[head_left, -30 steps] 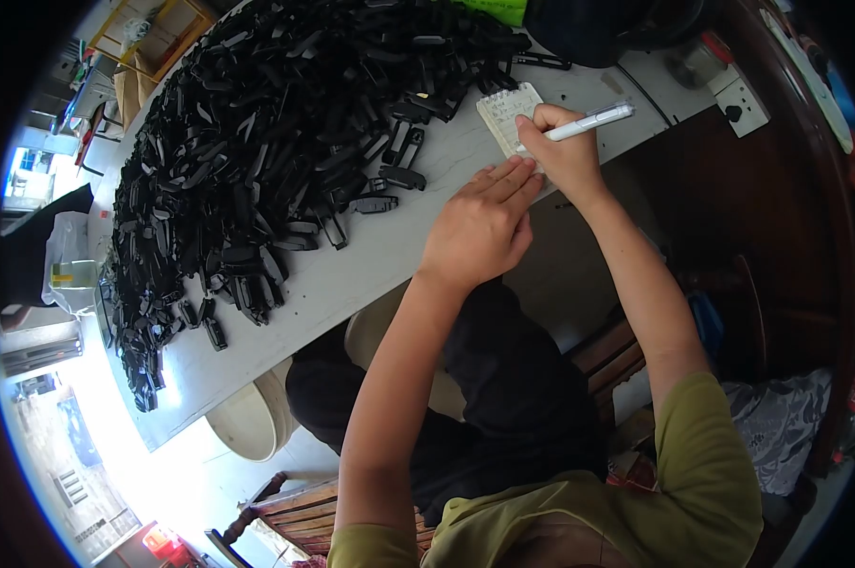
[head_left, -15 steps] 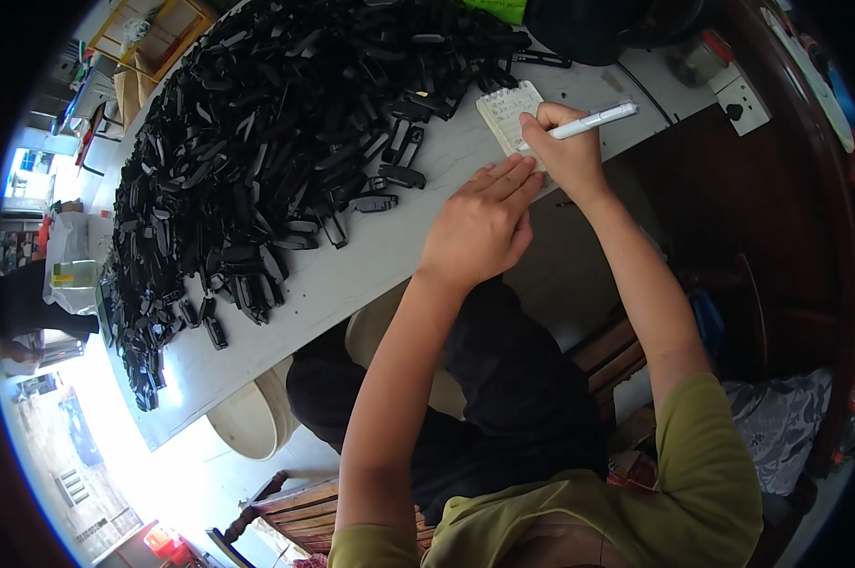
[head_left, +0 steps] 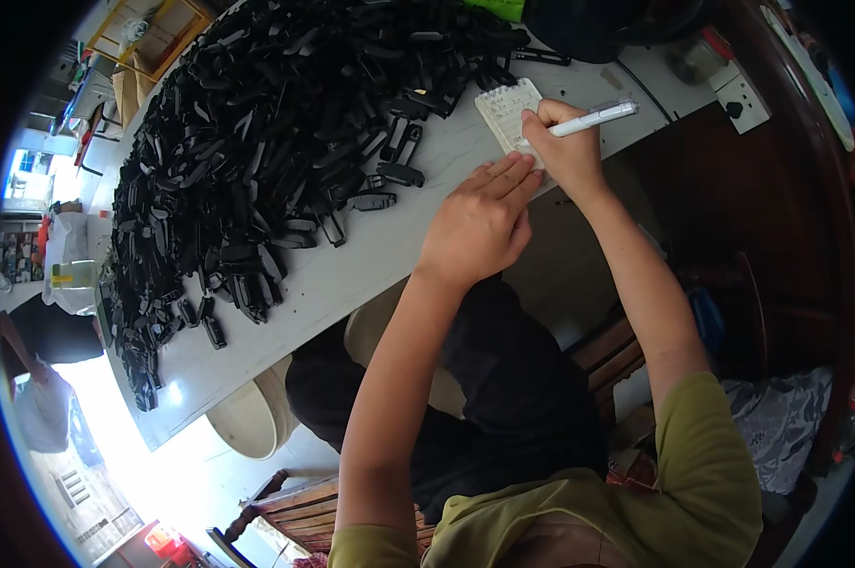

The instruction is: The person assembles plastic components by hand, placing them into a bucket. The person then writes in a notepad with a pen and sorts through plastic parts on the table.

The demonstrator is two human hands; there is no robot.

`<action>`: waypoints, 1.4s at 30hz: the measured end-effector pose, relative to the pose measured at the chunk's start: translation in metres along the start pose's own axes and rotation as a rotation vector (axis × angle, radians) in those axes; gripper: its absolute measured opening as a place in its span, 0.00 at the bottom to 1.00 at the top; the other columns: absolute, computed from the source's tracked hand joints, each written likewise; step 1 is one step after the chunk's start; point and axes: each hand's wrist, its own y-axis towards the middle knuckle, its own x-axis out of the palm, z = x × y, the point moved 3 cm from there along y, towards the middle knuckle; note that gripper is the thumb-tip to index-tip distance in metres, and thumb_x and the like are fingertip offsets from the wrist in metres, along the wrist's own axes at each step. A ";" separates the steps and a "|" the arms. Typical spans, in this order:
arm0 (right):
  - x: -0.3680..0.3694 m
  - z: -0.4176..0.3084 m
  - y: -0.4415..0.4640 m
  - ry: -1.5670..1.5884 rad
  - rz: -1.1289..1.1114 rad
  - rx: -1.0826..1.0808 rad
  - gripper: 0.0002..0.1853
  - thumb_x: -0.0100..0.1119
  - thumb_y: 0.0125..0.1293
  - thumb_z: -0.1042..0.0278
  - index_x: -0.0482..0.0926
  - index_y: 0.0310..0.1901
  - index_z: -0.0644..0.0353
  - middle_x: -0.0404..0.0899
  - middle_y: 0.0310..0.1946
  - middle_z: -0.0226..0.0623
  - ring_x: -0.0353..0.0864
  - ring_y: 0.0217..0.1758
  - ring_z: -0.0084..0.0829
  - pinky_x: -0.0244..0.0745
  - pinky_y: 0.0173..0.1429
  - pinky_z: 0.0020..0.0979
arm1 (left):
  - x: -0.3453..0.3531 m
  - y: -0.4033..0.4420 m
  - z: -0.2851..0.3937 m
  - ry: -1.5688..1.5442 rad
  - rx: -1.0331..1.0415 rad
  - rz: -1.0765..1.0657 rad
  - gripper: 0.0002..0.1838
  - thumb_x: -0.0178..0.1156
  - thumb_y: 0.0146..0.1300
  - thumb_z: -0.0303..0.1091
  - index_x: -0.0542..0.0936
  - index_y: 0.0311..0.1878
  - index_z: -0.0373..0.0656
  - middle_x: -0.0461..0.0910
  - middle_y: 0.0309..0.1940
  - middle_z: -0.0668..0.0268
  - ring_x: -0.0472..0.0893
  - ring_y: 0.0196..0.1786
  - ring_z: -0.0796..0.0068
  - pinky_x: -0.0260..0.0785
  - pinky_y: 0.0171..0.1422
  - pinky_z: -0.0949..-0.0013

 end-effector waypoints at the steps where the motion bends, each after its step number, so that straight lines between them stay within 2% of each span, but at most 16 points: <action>1: 0.000 0.000 0.000 0.000 -0.001 0.000 0.17 0.60 0.54 0.73 0.63 0.14 0.62 0.63 0.08 0.27 0.57 0.14 0.16 0.54 0.19 0.26 | 0.000 0.000 0.000 0.001 0.000 0.000 0.19 0.57 0.50 0.27 0.79 0.48 0.38 0.77 0.54 0.59 0.73 0.60 0.64 0.64 0.66 0.61; 11: -0.001 0.001 0.000 0.002 -0.005 -0.004 0.17 0.60 0.54 0.74 0.63 0.14 0.62 0.62 0.08 0.27 0.56 0.14 0.17 0.54 0.19 0.26 | 0.001 0.000 0.000 0.003 -0.004 -0.007 0.19 0.57 0.50 0.27 0.78 0.49 0.38 0.76 0.54 0.59 0.73 0.60 0.64 0.64 0.66 0.61; 13: -0.001 0.000 0.001 -0.002 -0.011 -0.018 0.17 0.60 0.54 0.74 0.63 0.14 0.62 0.62 0.08 0.27 0.56 0.14 0.17 0.53 0.19 0.27 | 0.001 0.000 -0.001 -0.019 -0.010 -0.026 0.23 0.56 0.50 0.26 0.77 0.53 0.41 0.75 0.55 0.59 0.73 0.61 0.62 0.64 0.66 0.60; 16: -0.002 -0.003 0.002 0.047 0.013 0.018 0.17 0.60 0.53 0.74 0.63 0.14 0.62 0.62 0.08 0.28 0.56 0.14 0.17 0.54 0.19 0.27 | 0.001 -0.001 -0.001 -0.022 -0.015 -0.026 0.23 0.56 0.50 0.26 0.77 0.53 0.41 0.75 0.55 0.59 0.73 0.60 0.62 0.63 0.66 0.60; 18: -0.001 -0.002 0.001 -0.056 0.026 0.003 0.17 0.60 0.54 0.74 0.63 0.14 0.63 0.63 0.08 0.29 0.56 0.14 0.17 0.54 0.19 0.28 | 0.001 0.000 -0.001 -0.023 -0.012 -0.022 0.22 0.56 0.50 0.25 0.77 0.53 0.41 0.76 0.55 0.59 0.73 0.60 0.62 0.63 0.66 0.61; 23: -0.001 0.001 0.002 -0.061 0.011 0.034 0.17 0.59 0.54 0.72 0.63 0.14 0.63 0.63 0.08 0.29 0.57 0.14 0.17 0.54 0.20 0.28 | 0.000 0.000 -0.001 -0.035 -0.005 -0.014 0.22 0.56 0.49 0.25 0.78 0.51 0.39 0.76 0.55 0.58 0.73 0.60 0.61 0.63 0.66 0.62; 24: -0.002 -0.002 0.002 -0.027 0.015 0.028 0.17 0.58 0.55 0.72 0.63 0.14 0.63 0.62 0.09 0.27 0.56 0.15 0.16 0.53 0.20 0.28 | 0.001 0.001 -0.002 -0.040 0.005 -0.007 0.22 0.56 0.49 0.25 0.78 0.51 0.38 0.76 0.54 0.57 0.73 0.60 0.60 0.64 0.66 0.62; 26: -0.006 0.000 0.003 0.167 0.039 0.125 0.19 0.56 0.61 0.71 0.62 0.15 0.58 0.59 0.12 0.20 0.53 0.17 0.11 0.49 0.21 0.21 | 0.001 0.001 -0.001 -0.030 0.030 0.005 0.20 0.57 0.49 0.27 0.78 0.49 0.36 0.76 0.54 0.57 0.73 0.59 0.61 0.64 0.65 0.62; 27: -0.008 -0.001 0.002 0.303 0.070 0.221 0.19 0.56 0.63 0.67 0.64 0.16 0.54 0.60 0.12 0.18 0.55 0.16 0.10 0.48 0.20 0.17 | 0.001 0.001 -0.001 -0.023 0.035 -0.008 0.21 0.57 0.49 0.27 0.77 0.50 0.37 0.75 0.55 0.57 0.72 0.59 0.61 0.64 0.64 0.62; 30: -0.015 -0.006 0.007 0.421 0.015 0.327 0.19 0.58 0.64 0.64 0.65 0.17 0.54 0.60 0.13 0.18 0.54 0.16 0.09 0.47 0.21 0.15 | -0.001 0.003 0.001 0.001 0.034 -0.042 0.23 0.57 0.49 0.28 0.76 0.52 0.38 0.74 0.56 0.58 0.71 0.60 0.60 0.63 0.64 0.62; 32: -0.016 -0.005 0.010 0.418 0.030 0.320 0.18 0.59 0.63 0.63 0.66 0.18 0.53 0.61 0.13 0.18 0.54 0.16 0.08 0.46 0.21 0.15 | -0.001 0.003 0.001 0.012 0.026 -0.066 0.24 0.58 0.49 0.28 0.76 0.53 0.38 0.73 0.57 0.59 0.70 0.61 0.60 0.62 0.65 0.62; 34: -0.019 -0.002 0.016 0.355 0.084 0.170 0.20 0.60 0.63 0.64 0.64 0.17 0.53 0.60 0.13 0.18 0.54 0.17 0.09 0.45 0.20 0.17 | 0.000 0.003 0.002 0.022 0.028 -0.067 0.24 0.58 0.49 0.28 0.75 0.54 0.39 0.73 0.57 0.60 0.70 0.61 0.61 0.62 0.64 0.62; 37: -0.015 0.008 0.011 0.262 0.045 0.145 0.21 0.61 0.62 0.65 0.63 0.16 0.54 0.59 0.13 0.18 0.53 0.17 0.10 0.45 0.21 0.19 | 0.000 0.003 0.002 0.030 0.021 -0.084 0.25 0.58 0.49 0.28 0.75 0.54 0.40 0.73 0.58 0.60 0.70 0.60 0.61 0.63 0.64 0.62; 42: -0.014 0.010 0.010 0.286 0.047 0.161 0.22 0.61 0.63 0.66 0.62 0.15 0.55 0.59 0.13 0.19 0.53 0.18 0.11 0.46 0.21 0.20 | -0.002 0.005 0.003 0.055 0.017 -0.120 0.26 0.58 0.49 0.29 0.73 0.56 0.41 0.72 0.59 0.62 0.69 0.60 0.62 0.63 0.63 0.62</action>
